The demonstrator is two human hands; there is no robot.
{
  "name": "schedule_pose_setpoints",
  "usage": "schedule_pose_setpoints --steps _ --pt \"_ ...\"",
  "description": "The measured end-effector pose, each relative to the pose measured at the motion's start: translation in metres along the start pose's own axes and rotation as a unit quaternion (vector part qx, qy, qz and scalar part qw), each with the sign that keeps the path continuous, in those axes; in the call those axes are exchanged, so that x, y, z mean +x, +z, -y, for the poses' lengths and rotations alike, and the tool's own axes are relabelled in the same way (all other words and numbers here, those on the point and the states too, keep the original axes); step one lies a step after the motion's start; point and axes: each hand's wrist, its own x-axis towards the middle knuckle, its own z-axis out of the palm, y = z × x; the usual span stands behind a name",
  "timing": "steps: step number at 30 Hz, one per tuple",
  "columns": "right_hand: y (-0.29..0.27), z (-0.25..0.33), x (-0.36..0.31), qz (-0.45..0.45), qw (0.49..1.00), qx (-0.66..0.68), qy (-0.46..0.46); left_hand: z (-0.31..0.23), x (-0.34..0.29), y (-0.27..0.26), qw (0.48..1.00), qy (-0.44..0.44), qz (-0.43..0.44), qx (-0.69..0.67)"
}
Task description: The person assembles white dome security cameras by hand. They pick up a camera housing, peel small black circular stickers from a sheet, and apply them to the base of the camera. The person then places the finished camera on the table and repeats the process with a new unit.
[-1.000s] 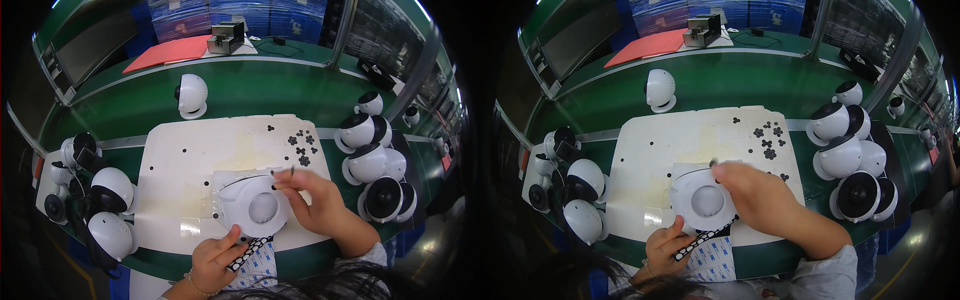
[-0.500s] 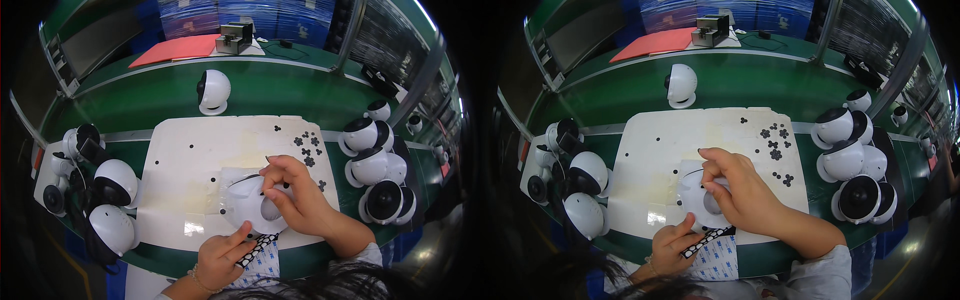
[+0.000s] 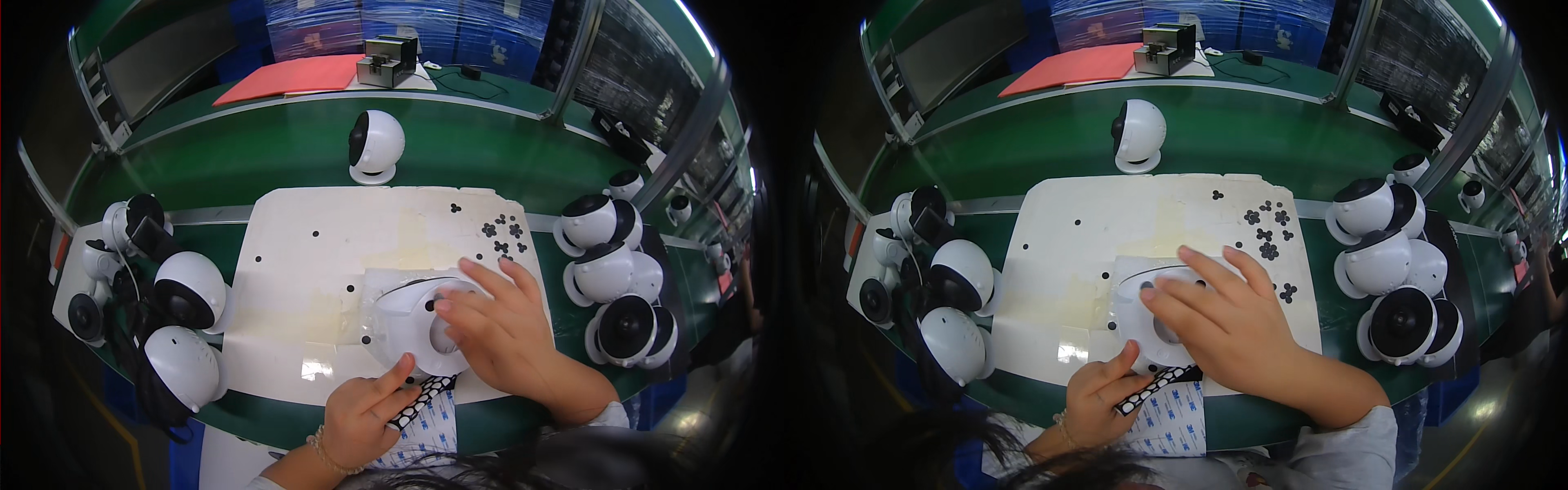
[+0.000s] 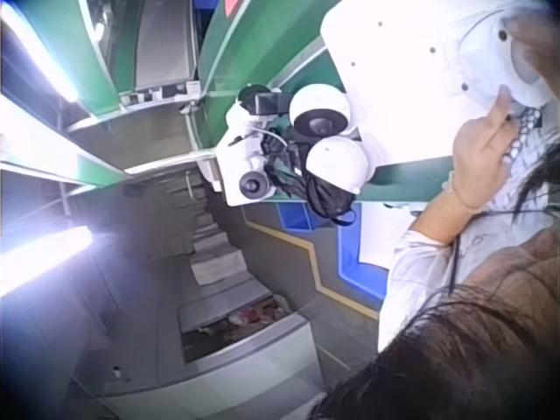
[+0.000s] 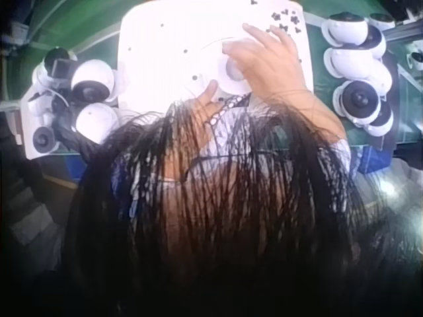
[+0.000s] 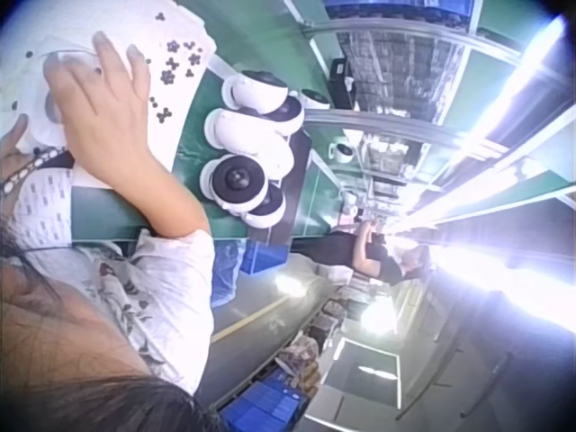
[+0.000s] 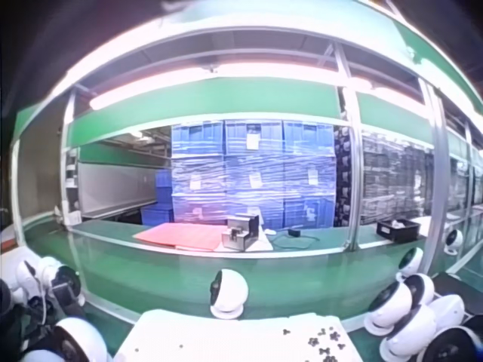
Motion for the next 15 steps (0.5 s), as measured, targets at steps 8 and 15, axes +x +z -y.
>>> schedule_pose_setpoints --steps 8,15 --pt "0.011 0.011 -0.027 0.044 0.969 0.206 0.13 0.002 0.0 0.004 1.0 -0.002 -0.008 -0.013" --pt "0.015 0.013 -0.028 0.051 0.962 0.229 0.138 0.002 -0.002 0.006 0.999 -0.013 -0.036 -0.023"
